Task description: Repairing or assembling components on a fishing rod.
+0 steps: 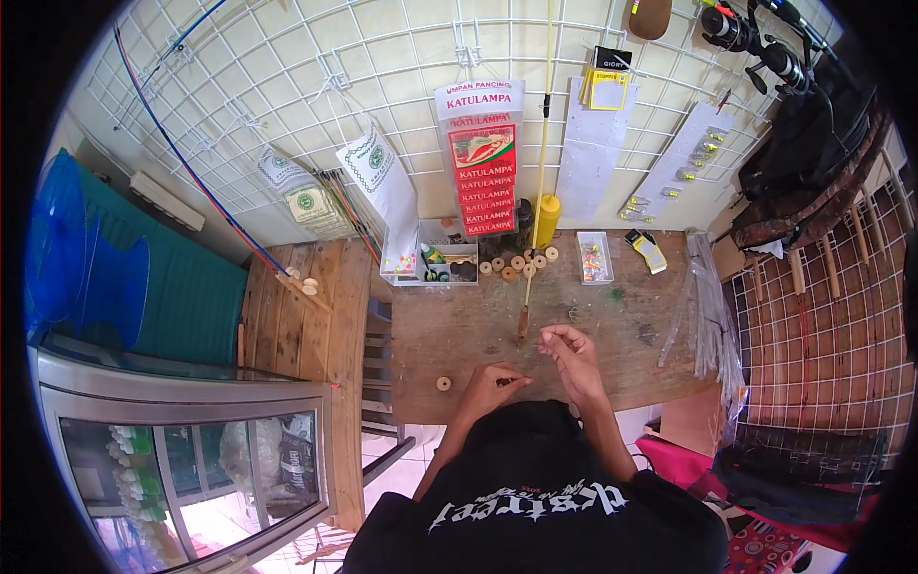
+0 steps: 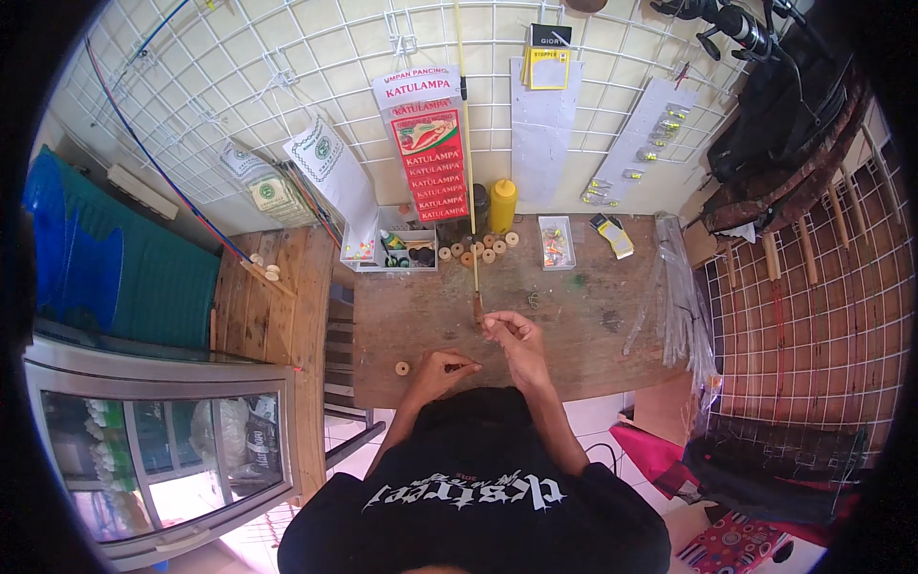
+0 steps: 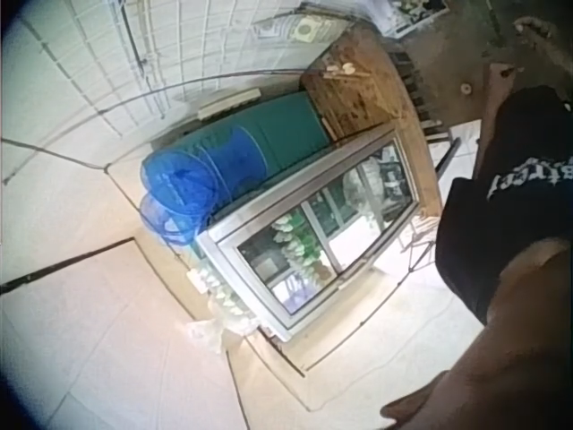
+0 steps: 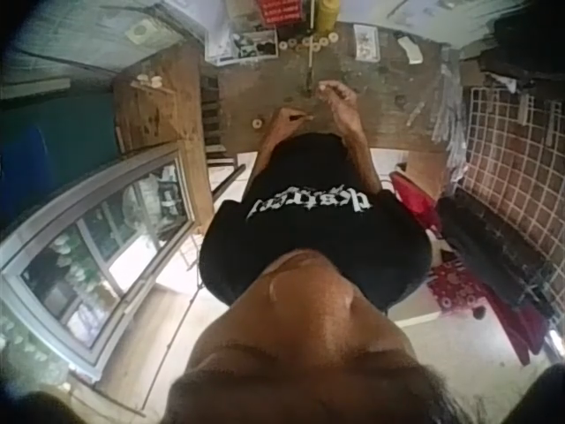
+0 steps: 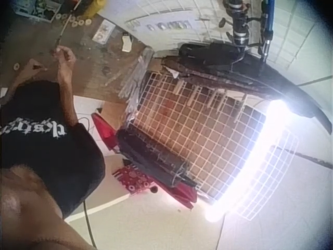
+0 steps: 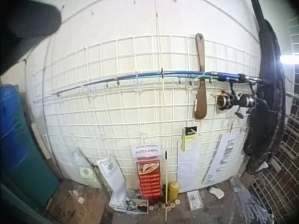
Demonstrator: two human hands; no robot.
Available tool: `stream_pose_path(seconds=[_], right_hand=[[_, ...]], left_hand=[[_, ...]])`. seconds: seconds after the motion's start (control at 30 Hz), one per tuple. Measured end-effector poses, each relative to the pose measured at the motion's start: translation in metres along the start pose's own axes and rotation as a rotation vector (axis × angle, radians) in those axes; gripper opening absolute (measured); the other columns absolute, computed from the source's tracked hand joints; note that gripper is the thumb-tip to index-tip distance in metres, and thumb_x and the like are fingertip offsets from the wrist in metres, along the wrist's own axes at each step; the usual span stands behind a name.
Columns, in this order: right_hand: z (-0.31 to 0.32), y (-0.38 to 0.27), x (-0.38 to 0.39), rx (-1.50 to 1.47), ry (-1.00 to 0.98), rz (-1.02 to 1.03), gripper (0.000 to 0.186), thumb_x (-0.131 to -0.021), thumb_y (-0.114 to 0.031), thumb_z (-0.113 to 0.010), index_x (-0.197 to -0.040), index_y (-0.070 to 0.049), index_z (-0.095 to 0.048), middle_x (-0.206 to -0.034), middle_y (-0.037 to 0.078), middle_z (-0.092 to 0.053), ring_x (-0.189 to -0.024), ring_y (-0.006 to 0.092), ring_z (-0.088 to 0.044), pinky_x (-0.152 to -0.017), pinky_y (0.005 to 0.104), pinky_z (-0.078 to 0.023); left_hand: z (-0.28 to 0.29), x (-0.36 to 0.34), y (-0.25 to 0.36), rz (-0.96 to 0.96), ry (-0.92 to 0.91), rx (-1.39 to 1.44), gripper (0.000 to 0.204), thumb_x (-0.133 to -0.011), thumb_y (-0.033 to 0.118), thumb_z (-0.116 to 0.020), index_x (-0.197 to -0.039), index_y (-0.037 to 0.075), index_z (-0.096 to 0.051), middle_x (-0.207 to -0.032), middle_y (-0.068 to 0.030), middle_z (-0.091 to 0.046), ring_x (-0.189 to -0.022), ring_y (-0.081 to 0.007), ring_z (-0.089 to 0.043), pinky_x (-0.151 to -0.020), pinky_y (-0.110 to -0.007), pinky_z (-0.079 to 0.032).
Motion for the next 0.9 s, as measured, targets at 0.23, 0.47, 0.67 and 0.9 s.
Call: stream_pose_path(seconds=[0.23,0.47,0.67,0.9], right_hand=[[0.000,-0.004,-0.002,0.198,0.016,0.106,0.009,-0.087,-0.007,-0.064,-0.093,0.000,-0.065,-0.082,0.001,-0.064,-0.075,0.0064,-0.055,-0.071,0.0220,-0.044],[-0.004,-0.009,-0.006,0.428,0.106,0.231,0.007,-0.086,-0.007,-0.066,-0.088,0.000,-0.066,-0.080,0.001,-0.066,-0.072,0.0051,-0.056,-0.067,0.0221,-0.045],[-0.015,-0.021,-0.006,0.604,0.119,0.404,0.006,-0.084,-0.004,-0.065,-0.087,0.002,-0.066,-0.077,0.001,-0.064,-0.070,0.0052,-0.055,-0.065,0.0220,-0.045],[-0.010,-0.027,-0.005,0.750,0.210,0.437,0.010,-0.080,-0.007,-0.069,-0.087,-0.001,-0.069,-0.076,0.007,-0.066,-0.068,0.0107,-0.057,-0.063,0.0259,-0.045]], left_hand=[[0.006,-0.003,0.001,0.017,-0.039,0.089,0.029,-0.081,0.022,-0.072,-0.102,0.003,-0.069,-0.085,-0.0080,-0.066,-0.062,-0.0108,-0.058,-0.055,-0.027,-0.044],[0.027,-0.029,0.034,-0.030,0.202,0.494,0.026,-0.086,0.015,-0.068,-0.109,0.003,-0.064,-0.101,-0.0036,-0.063,-0.062,-0.0030,-0.053,-0.052,-0.018,-0.041],[0.020,-0.052,0.033,-0.087,0.124,0.527,0.020,-0.086,0.012,-0.067,-0.102,0.000,-0.065,-0.096,-0.0026,-0.062,-0.060,-0.0021,-0.050,-0.053,-0.017,-0.039],[0.018,-0.061,0.045,-0.086,0.128,0.560,0.017,-0.086,0.012,-0.067,-0.098,0.000,-0.066,-0.077,0.0003,-0.063,-0.060,-0.0021,-0.050,-0.053,-0.018,-0.040]])
Point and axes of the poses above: each hand's wrist, its own x-axis away from the middle knuckle, its own z-axis out of the back of the hand, y = z × x, the point moved 6 cm from there along -x, towards the middle knuckle
